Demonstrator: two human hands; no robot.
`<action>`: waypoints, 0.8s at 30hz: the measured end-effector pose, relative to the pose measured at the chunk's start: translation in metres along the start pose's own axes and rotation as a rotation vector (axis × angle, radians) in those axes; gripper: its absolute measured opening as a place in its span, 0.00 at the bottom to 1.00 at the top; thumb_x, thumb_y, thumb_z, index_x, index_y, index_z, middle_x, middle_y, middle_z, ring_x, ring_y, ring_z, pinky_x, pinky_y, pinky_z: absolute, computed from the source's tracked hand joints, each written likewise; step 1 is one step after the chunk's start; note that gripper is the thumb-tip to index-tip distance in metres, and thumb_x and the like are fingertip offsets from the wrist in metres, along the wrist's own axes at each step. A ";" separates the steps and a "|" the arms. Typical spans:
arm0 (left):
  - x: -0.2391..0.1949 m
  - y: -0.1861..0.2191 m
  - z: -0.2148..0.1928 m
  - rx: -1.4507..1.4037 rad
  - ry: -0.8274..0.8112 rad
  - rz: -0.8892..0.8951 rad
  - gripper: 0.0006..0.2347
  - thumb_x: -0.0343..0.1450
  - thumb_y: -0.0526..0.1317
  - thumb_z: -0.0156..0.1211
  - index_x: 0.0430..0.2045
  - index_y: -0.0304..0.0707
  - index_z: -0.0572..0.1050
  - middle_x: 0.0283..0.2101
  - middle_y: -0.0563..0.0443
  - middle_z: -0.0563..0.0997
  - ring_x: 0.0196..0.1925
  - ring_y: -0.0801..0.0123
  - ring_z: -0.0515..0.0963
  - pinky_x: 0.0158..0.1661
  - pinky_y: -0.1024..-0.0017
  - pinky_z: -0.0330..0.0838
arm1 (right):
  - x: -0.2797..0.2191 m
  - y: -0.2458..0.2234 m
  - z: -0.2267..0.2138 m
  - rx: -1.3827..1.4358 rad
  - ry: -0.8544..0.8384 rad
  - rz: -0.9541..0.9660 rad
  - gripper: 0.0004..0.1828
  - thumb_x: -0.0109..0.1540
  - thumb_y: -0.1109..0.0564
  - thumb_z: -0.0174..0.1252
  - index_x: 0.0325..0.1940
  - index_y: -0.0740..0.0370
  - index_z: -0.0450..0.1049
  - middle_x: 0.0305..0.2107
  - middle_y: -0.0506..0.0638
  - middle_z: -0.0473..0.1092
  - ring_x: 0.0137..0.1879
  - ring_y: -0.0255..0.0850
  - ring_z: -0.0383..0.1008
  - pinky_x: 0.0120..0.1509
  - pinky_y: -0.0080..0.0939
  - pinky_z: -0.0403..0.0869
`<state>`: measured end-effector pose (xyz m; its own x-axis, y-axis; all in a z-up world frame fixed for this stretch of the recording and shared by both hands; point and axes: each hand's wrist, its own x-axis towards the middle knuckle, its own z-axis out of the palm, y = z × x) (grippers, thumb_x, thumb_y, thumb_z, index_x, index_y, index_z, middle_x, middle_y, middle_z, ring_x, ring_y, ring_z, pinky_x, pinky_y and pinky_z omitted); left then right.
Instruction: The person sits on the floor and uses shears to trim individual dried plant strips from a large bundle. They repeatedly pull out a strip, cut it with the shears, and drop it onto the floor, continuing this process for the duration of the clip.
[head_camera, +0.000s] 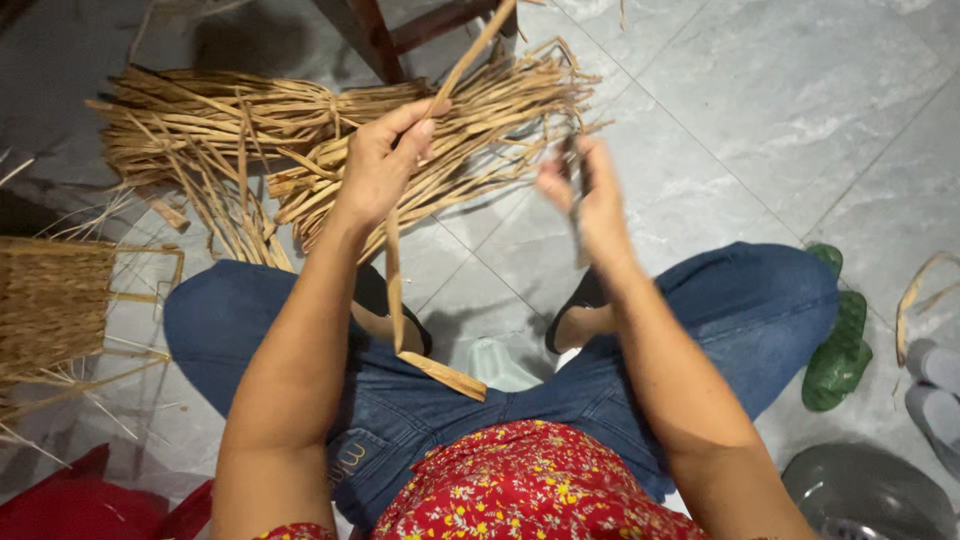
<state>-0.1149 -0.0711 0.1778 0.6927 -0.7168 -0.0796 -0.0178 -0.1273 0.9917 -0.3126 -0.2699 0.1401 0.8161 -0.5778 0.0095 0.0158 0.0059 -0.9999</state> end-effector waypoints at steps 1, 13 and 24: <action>-0.004 0.001 0.000 0.046 -0.028 0.004 0.13 0.78 0.39 0.56 0.56 0.41 0.78 0.26 0.63 0.73 0.25 0.85 0.66 0.26 0.83 0.61 | 0.005 -0.006 -0.011 0.061 0.008 0.003 0.23 0.63 0.60 0.68 0.58 0.60 0.67 0.44 0.44 0.71 0.51 0.33 0.72 0.57 0.33 0.75; -0.016 0.014 0.005 0.414 -0.092 0.085 0.13 0.76 0.38 0.58 0.54 0.39 0.79 0.28 0.52 0.80 0.32 0.75 0.77 0.38 0.75 0.72 | 0.005 -0.053 -0.052 -0.235 0.113 0.045 0.18 0.64 0.54 0.73 0.52 0.60 0.74 0.27 0.39 0.65 0.32 0.25 0.61 0.33 0.27 0.60; -0.017 0.010 0.007 0.276 -0.082 -0.042 0.12 0.78 0.40 0.55 0.55 0.43 0.79 0.30 0.56 0.78 0.32 0.77 0.74 0.34 0.77 0.70 | 0.002 -0.066 -0.037 0.090 0.196 0.136 0.16 0.64 0.57 0.69 0.50 0.62 0.71 0.24 0.46 0.69 0.21 0.28 0.63 0.21 0.30 0.61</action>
<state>-0.1316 -0.0648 0.1882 0.6367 -0.7585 -0.1390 -0.1935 -0.3316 0.9234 -0.3331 -0.3020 0.2054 0.6865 -0.7141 -0.1371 -0.0279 0.1624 -0.9863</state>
